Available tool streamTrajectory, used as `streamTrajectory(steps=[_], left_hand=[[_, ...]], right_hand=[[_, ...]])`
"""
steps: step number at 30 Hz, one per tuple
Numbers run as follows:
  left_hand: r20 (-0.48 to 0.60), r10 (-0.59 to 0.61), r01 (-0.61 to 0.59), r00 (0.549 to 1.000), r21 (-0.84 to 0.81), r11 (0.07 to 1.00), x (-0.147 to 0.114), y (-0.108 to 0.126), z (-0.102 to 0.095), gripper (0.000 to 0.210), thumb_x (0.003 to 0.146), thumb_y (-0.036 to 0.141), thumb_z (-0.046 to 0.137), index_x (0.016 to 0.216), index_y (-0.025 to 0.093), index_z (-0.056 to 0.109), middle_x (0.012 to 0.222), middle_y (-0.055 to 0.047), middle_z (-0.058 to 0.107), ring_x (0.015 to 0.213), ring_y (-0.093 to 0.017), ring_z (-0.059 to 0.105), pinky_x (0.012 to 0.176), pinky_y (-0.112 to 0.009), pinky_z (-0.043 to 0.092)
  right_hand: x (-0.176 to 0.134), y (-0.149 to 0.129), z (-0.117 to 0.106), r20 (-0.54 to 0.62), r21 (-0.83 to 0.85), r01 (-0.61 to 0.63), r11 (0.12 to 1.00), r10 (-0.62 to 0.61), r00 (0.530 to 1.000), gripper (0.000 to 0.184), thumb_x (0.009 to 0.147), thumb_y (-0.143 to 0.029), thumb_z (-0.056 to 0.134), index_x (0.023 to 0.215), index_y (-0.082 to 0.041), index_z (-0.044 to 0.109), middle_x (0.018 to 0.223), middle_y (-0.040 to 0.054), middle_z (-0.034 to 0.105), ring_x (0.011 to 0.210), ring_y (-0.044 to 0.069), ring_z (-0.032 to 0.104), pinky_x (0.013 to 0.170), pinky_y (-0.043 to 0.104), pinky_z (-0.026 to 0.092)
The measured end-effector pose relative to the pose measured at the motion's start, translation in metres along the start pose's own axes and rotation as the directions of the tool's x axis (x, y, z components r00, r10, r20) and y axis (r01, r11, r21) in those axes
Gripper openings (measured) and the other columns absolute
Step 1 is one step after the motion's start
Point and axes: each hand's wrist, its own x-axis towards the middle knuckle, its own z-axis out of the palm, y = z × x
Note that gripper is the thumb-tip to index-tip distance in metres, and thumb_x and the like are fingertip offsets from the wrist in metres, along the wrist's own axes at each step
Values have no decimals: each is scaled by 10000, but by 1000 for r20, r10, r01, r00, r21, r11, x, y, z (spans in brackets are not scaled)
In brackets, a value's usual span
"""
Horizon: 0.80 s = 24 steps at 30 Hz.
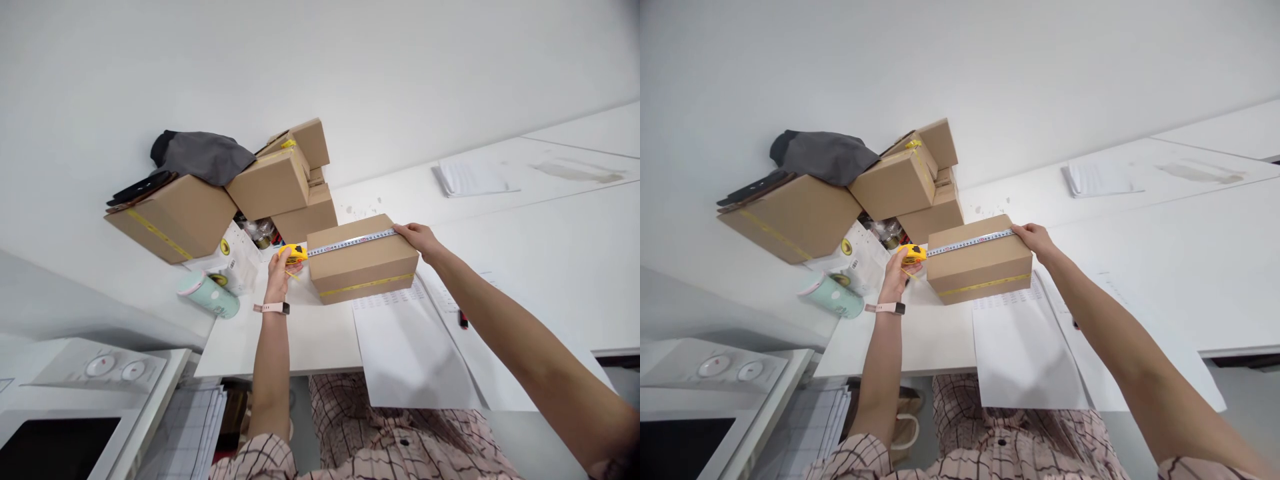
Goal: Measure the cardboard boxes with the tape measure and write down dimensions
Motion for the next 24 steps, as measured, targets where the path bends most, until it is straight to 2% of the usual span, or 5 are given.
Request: streamTrajectory(steps=[12,16,18,21,24], left_hand=[[-7,-6,7,1000,54,999,-4,1,4,457,692,485,833,957,165,644,795,-35,736,579,-166,683,709,-393,619],[-33,14,-11,999,70,998,-12,9,9,450,692,474,844,945,172,626,810,-30,734,631,-169,694,715,-363,608],[-36,56,-53,998,77,996,-23,17,7,444,687,449,861,931,179,607,836,-29,736,682,-175,709,722,-341,601],[79,118,-126,990,97,987,-57,25,0,450,686,411,891,934,182,594,924,-65,756,763,-214,740,743,-350,603],[307,12,-48,952,110,993,-110,12,-3,453,716,390,889,1003,193,599,953,-106,765,733,-230,738,697,-356,604]], right_hand=[[9,8,-1,-3,-79,81,994,-81,997,370,781,-486,770,649,-201,574,681,20,611,673,162,537,591,286,394],[13,5,0,-55,-218,117,969,-132,990,347,784,-461,755,637,-211,564,653,23,618,650,169,534,593,295,396],[13,0,-4,-60,-212,150,966,-166,984,311,815,-434,721,656,-209,577,663,25,619,663,168,533,615,297,409],[10,-16,-12,-48,-78,278,957,-282,958,274,868,-431,670,728,-205,601,742,33,636,723,163,539,677,292,444],[3,-37,-14,-7,-8,408,913,-408,913,306,896,-508,646,814,-214,624,865,53,678,825,179,569,743,294,476]])
